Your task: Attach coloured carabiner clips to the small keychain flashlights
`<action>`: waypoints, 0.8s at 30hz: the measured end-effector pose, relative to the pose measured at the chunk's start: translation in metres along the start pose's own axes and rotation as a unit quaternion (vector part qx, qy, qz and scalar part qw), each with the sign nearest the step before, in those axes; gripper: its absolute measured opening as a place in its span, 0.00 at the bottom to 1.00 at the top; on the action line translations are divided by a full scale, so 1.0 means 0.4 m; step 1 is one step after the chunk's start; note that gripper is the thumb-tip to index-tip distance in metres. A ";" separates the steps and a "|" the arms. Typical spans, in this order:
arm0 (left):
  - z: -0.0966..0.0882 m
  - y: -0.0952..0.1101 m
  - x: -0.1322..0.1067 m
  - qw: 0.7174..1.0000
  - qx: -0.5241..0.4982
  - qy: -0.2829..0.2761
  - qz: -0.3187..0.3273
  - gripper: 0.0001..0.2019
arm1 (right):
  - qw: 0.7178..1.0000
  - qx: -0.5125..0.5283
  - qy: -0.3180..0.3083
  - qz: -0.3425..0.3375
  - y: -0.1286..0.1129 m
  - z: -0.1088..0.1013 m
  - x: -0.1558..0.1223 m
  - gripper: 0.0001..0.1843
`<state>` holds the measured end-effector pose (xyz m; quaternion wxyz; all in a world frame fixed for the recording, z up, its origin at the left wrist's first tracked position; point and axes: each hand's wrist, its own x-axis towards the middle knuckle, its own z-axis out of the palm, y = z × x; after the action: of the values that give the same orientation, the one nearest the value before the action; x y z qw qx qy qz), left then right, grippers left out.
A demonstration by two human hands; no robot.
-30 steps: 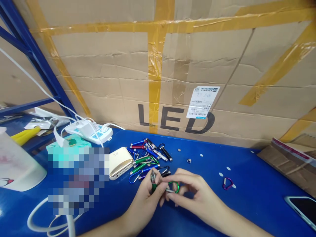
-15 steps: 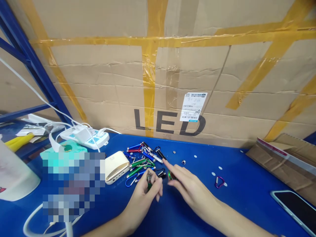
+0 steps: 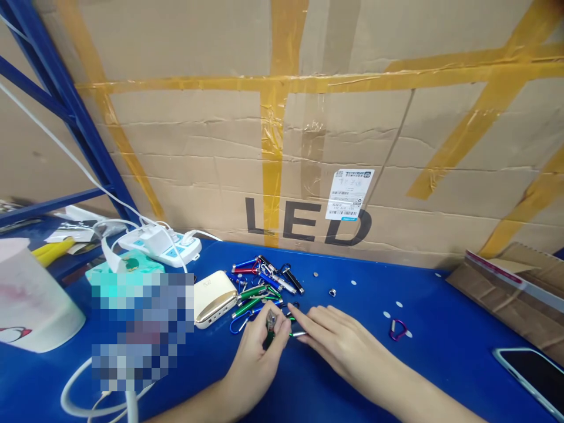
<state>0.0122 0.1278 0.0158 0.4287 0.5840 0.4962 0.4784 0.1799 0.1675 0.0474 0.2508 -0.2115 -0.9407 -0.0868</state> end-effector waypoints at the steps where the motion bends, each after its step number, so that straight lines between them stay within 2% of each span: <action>1: 0.000 -0.001 -0.001 1.000 0.011 0.004 0.005 0.16 | 1.000 -0.014 0.010 -0.009 0.000 0.000 0.001 0.20; 6: 0.003 -0.004 -0.005 0.998 0.050 0.023 0.036 0.15 | 0.999 -0.013 0.034 -0.030 -0.003 0.000 0.003 0.20; 13: 0.005 -0.004 -0.013 0.994 0.080 0.029 0.066 0.14 | 0.999 0.047 0.023 -0.003 -0.012 0.000 -0.003 0.18; 19: 0.004 -0.001 -0.012 0.989 0.102 0.022 0.104 0.13 | 0.988 0.146 -0.012 0.046 -0.015 -0.016 0.011 0.16; 24: -0.004 0.011 -0.008 0.987 0.111 0.013 0.119 0.12 | 0.984 0.171 -0.013 0.055 -0.016 -0.022 0.013 0.16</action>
<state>0.0114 0.1240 0.0200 0.2943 0.6766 0.4787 0.4759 0.1768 0.1613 0.0573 0.2753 -0.2175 -0.9319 0.0923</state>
